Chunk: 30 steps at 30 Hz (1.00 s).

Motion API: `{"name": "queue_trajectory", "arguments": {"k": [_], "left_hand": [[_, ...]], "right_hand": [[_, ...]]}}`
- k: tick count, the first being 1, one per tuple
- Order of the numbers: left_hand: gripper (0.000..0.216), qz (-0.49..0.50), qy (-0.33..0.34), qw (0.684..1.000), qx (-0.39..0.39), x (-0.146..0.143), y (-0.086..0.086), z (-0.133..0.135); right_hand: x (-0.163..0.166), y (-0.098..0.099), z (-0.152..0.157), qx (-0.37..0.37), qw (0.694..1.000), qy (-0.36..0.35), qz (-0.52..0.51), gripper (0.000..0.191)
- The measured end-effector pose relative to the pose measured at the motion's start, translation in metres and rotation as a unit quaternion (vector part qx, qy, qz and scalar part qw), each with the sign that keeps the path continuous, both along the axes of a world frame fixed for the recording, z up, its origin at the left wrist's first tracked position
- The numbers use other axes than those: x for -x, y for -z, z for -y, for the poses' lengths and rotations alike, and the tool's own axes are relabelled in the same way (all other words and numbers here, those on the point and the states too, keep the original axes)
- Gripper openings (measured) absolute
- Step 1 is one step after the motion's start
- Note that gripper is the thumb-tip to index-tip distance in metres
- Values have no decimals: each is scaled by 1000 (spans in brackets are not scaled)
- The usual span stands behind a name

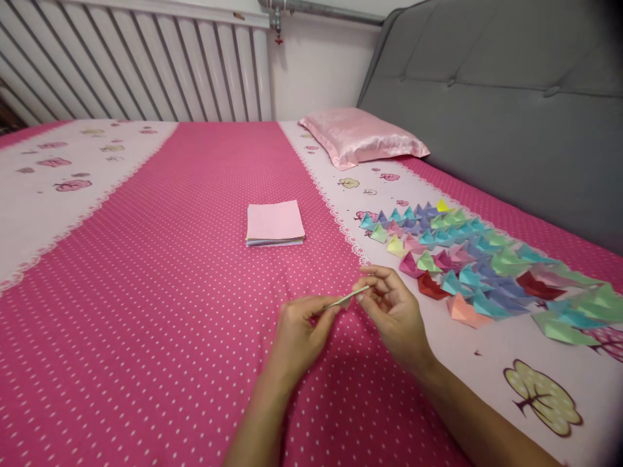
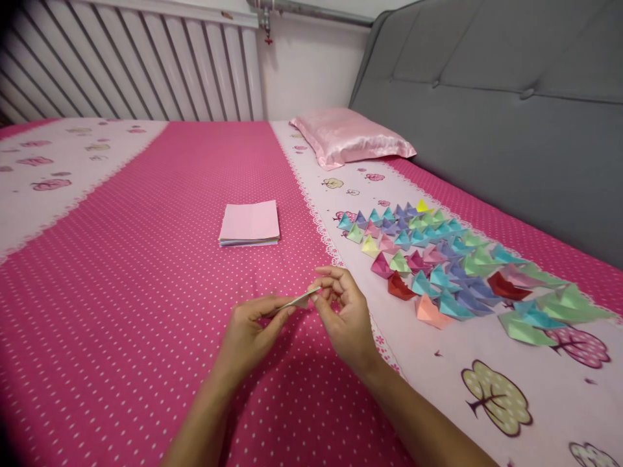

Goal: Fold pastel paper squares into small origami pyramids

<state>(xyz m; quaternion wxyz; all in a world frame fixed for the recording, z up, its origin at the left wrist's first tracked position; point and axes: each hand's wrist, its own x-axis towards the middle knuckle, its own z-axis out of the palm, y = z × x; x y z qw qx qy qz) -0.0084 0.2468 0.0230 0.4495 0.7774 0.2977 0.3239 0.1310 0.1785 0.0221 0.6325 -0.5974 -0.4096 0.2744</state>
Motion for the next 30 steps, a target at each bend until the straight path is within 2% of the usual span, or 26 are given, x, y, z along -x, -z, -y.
{"name": "queue_trajectory", "arguments": {"k": [7,11,15,18,25,30], "left_hand": [[16,26,-39,999,-14,-4,3,4],[17,28,-57,992,-112,-5,8,4],[20,26,-81,970,-227,-6,14,4],[21,15,-93,958,-271,-9,17,5],[24,33,-69,962,-261,-13,17,7],[28,11,-85,958,-273,-13,18,7]], "right_hand": [[2,3,1,-3,1000,-23,2,28],[5,2,1,-1,999,-36,-36,31],[7,1,1,-1,992,-50,-115,32],[9,2,0,2,988,-41,-151,28],[7,1,-2,1,986,-21,-163,26],[6,0,-2,0,985,-5,-170,28]]}}
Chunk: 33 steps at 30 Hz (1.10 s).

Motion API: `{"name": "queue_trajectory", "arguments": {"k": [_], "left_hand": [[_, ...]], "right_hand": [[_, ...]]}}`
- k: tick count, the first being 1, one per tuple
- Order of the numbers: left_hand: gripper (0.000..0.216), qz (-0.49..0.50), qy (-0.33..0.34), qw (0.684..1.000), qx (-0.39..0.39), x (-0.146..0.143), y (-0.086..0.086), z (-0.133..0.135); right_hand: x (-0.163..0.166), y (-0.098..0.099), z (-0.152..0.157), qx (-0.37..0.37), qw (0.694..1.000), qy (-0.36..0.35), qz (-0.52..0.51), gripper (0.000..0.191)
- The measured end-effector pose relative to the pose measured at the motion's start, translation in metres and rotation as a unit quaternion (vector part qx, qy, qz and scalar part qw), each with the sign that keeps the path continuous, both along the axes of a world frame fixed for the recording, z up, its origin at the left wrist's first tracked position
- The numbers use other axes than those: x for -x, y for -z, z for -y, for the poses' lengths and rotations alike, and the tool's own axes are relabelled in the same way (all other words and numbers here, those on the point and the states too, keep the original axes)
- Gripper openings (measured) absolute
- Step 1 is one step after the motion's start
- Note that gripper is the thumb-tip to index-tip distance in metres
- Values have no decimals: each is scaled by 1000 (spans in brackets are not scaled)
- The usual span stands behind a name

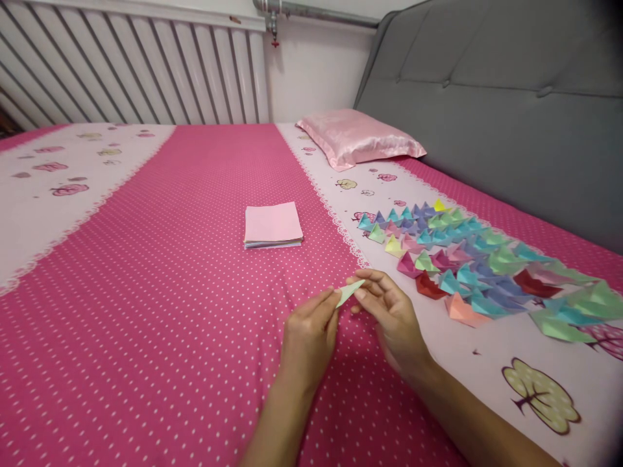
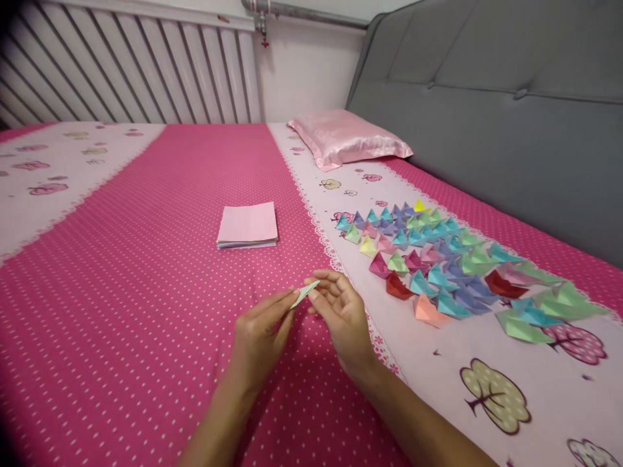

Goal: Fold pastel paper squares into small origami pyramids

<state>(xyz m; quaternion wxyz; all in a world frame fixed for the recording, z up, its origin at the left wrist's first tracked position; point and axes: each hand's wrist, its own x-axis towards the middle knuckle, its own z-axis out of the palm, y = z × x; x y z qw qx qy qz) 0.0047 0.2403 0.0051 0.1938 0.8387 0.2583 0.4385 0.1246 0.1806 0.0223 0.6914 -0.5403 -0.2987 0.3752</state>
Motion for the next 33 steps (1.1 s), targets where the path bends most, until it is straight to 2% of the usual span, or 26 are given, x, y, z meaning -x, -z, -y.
{"name": "queue_trajectory", "arguments": {"k": [7,17,27,33], "left_hand": [[29,-9,-25,999,-31,1,0,0],[26,16,-36,999,-30,0,1,1],[27,25,-39,998,-42,-6,-1,10],[34,22,-34,999,-19,-11,-3,17]], "right_hand": [[0,-1,0,5,1000,4,-18,28],[-1,0,-1,-12,998,-18,-60,29],[1,-2,-1,11,993,10,-116,39],[5,-6,-1,45,988,-3,-145,35]]}}
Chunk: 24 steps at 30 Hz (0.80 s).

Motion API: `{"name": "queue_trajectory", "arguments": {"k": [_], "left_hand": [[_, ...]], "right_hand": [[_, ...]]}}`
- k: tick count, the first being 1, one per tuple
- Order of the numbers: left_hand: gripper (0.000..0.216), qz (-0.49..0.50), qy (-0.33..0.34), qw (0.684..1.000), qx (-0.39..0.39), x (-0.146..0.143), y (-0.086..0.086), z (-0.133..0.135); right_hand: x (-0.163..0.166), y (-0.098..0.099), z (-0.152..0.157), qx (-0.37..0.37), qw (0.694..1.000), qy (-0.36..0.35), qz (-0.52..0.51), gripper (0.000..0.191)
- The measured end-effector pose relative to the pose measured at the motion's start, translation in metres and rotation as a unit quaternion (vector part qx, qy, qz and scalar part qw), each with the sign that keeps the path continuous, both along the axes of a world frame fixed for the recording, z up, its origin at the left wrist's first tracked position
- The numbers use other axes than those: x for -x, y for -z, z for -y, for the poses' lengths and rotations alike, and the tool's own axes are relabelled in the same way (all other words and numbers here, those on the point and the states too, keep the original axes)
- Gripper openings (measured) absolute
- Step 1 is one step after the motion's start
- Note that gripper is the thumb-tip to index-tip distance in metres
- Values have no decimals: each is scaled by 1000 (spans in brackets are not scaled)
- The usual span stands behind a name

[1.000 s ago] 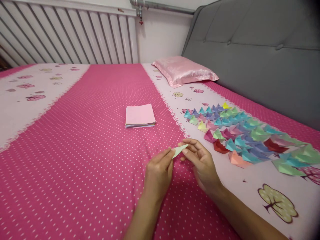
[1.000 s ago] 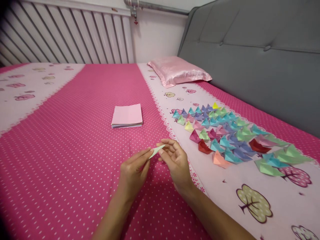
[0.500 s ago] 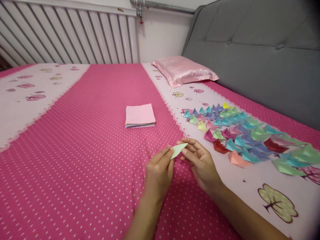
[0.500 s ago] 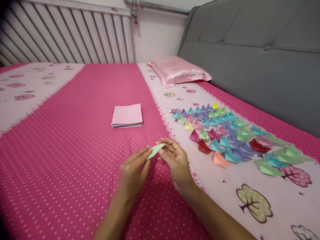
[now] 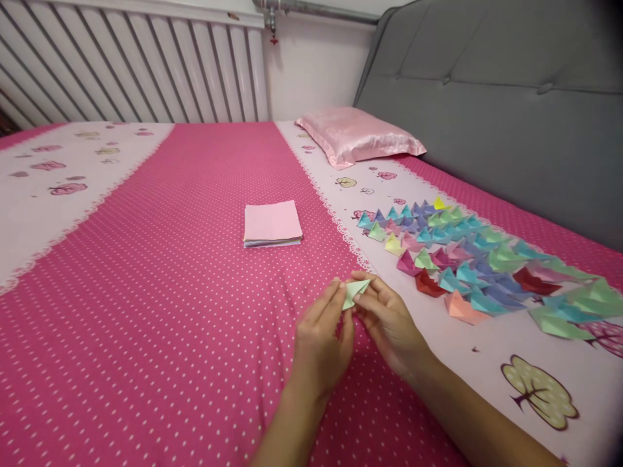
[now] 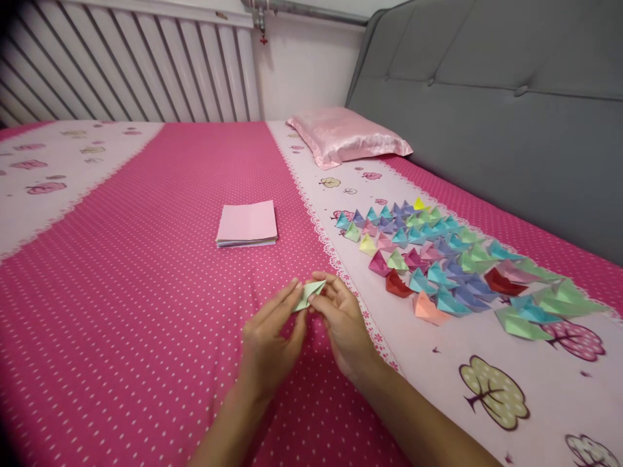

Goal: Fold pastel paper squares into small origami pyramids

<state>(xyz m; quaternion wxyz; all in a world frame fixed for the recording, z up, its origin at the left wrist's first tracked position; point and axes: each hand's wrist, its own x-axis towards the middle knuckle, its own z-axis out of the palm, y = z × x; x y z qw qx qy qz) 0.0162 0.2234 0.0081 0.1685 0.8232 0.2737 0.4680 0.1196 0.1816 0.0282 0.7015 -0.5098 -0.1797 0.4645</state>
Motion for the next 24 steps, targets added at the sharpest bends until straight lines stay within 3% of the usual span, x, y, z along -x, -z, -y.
{"name": "queue_trajectory", "arguments": {"k": [6,16,21,24], "left_hand": [[38,-11,6,998,58,0,0,0],[36,27,26,981,189,0,-3,-1],[41,4,32,949,313,1,-6,-1],[46,-40,21,953,301,1,-4,-1]], "right_hand": [[-1,1,-1,15,999,27,8,40],[-7,2,-1,16,998,31,52,28],[-4,6,0,-6,987,34,155,25],[-2,10,0,-22,970,34,239,22]]}}
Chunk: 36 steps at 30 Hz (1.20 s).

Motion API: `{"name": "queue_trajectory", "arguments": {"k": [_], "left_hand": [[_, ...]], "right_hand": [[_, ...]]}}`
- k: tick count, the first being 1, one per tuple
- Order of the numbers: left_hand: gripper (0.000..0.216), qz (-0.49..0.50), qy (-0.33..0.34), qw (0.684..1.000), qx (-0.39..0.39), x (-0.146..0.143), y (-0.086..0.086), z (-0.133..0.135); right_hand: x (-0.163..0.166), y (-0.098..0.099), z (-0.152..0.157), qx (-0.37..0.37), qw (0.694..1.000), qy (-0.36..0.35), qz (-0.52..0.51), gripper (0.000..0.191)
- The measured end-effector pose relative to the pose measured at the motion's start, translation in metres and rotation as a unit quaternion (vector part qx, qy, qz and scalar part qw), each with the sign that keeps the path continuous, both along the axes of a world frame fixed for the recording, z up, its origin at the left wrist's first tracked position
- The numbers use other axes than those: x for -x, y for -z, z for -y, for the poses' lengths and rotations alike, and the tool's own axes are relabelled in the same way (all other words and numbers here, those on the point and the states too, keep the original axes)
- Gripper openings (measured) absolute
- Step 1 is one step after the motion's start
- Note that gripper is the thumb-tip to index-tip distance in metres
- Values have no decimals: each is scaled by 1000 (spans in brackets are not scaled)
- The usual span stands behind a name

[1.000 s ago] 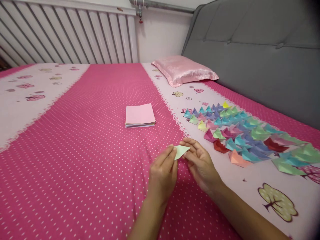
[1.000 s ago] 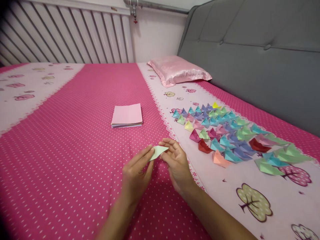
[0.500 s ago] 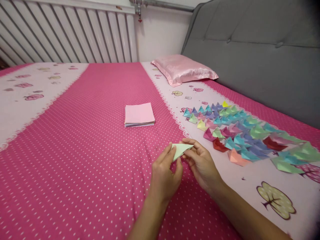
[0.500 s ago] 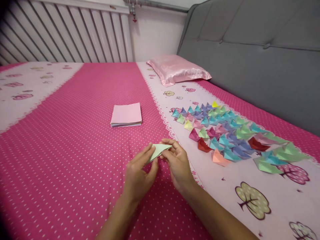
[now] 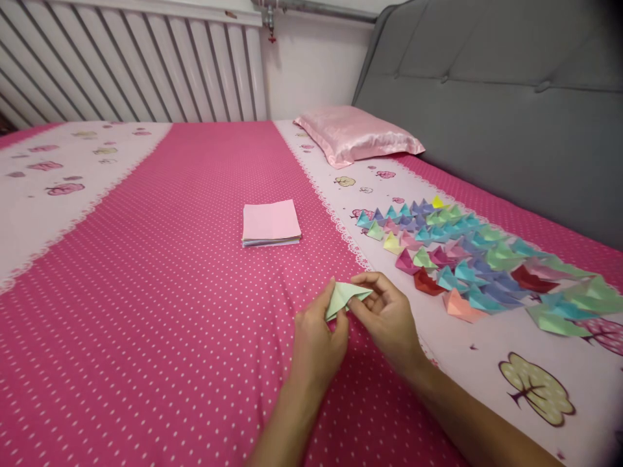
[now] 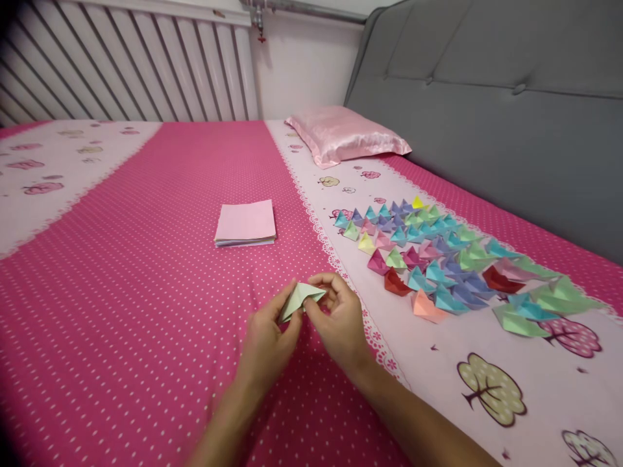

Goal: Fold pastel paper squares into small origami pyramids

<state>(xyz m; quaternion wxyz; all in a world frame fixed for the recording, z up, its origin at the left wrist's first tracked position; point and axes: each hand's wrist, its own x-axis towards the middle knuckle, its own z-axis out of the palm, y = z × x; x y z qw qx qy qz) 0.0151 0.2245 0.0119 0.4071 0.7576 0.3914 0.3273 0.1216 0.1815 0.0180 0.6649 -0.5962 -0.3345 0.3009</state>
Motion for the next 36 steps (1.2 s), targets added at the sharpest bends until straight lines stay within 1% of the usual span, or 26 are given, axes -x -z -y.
{"name": "queue_trajectory", "arguments": {"k": [3,6,8,10,12,14,16,18,20,22,26,28,32,34,36], "left_hand": [[50,-71,11,996,-53,0,4,1],[47,-130,14,989,-70,-1,7,2],[46,-136,4,989,-61,-2,7,2],[47,-114,-8,992,-51,-3,7,4],[47,-75,-19,997,-29,-5,5,5],[46,-31,-23,999,16,-5,3,7],[44,10,-30,997,64,-5,2,9],[42,44,-32,994,94,-6,1,10],[41,64,-23,992,106,-6,1,11],[41,72,-16,991,108,-7,2,11],[45,70,-18,990,119,-7,1,11],[47,83,-13,988,133,-7,1,10],[43,142,14,976,166,-7,0,9],[38,154,15,972,179,-7,-1,10],[35,164,9,968,189,-7,-2,11]], "right_hand": [[2,6,0,-11,994,14,107,23],[4,10,1,-10,973,37,226,27],[4,10,1,-9,954,54,294,29],[4,11,1,-7,940,66,335,32],[3,12,1,2,934,65,351,36],[1,14,1,5,931,55,361,38],[0,17,2,0,930,46,364,38],[0,19,2,-11,932,45,359,40],[0,19,3,-19,933,48,356,46],[1,19,4,-26,926,40,375,49],[0,19,3,-46,891,-31,451,50],[0,18,2,-60,879,-61,470,50],[0,15,3,-50,884,-102,453,49],[0,14,3,-46,887,-116,445,50],[0,14,4,-51,886,-114,446,51]]}}
